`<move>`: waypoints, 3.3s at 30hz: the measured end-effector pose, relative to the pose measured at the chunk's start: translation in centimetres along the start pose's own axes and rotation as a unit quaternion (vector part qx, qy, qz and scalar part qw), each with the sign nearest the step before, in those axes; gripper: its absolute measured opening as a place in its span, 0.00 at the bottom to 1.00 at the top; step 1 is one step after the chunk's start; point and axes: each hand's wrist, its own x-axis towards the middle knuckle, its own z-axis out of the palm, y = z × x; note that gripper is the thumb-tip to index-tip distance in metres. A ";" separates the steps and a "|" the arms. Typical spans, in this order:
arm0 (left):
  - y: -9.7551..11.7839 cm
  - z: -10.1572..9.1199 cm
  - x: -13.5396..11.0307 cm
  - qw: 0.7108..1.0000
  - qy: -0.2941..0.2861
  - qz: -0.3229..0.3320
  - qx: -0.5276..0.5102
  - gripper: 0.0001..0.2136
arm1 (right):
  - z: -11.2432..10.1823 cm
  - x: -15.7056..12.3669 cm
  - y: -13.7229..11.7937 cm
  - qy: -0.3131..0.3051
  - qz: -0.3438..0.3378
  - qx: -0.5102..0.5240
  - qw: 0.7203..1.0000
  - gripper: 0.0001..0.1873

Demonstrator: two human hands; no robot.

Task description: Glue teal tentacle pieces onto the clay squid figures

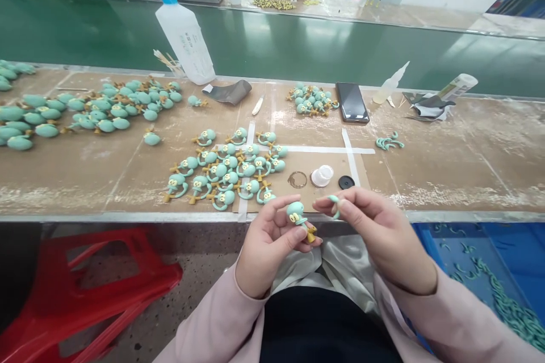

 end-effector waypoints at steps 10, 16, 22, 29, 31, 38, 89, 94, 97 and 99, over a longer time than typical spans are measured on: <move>-0.5 1.0 -0.1 0.999 -0.018 0.020 0.021 0.18 | 1.8 -1.1 0.7 0.008 0.020 0.168 0.986 0.11; -0.6 1.5 -0.1 0.999 -0.016 0.023 0.019 0.17 | 1.5 -1.5 0.6 0.018 0.002 0.123 0.992 0.13; -0.6 1.5 -0.2 0.999 -0.025 0.030 0.011 0.17 | 1.5 -1.6 0.4 0.013 -0.033 0.080 0.996 0.12; -0.4 1.7 -0.3 0.998 -0.025 0.057 0.009 0.18 | 1.4 -2.1 0.0 0.011 -0.130 -0.018 0.991 0.10; -0.2 1.8 -0.3 0.998 -0.023 0.059 0.009 0.18 | 1.4 -2.2 -0.2 0.019 -0.170 -0.066 0.983 0.09; 0.4 2.2 -0.3 0.997 -0.031 0.066 0.041 0.19 | 1.6 -2.6 -0.7 0.033 -0.245 -0.144 0.958 0.08; 0.1 5.1 -2.7 0.980 -0.065 0.188 0.009 0.07 | 4.0 -2.9 -1.2 0.180 -0.354 -0.253 0.882 0.22; 0.3 4.8 -2.8 0.979 -0.100 0.178 0.006 0.08 | 4.0 -3.0 -1.3 0.173 -0.355 -0.254 0.883 0.22; 0.3 4.5 -2.7 0.977 -0.114 0.181 0.007 0.08 | 4.1 -3.1 -1.2 0.174 -0.352 -0.257 0.883 0.22; 0.2 4.3 -2.6 0.972 -0.129 0.195 0.005 0.09 | 4.1 -3.1 -1.2 0.180 -0.353 -0.259 0.881 0.22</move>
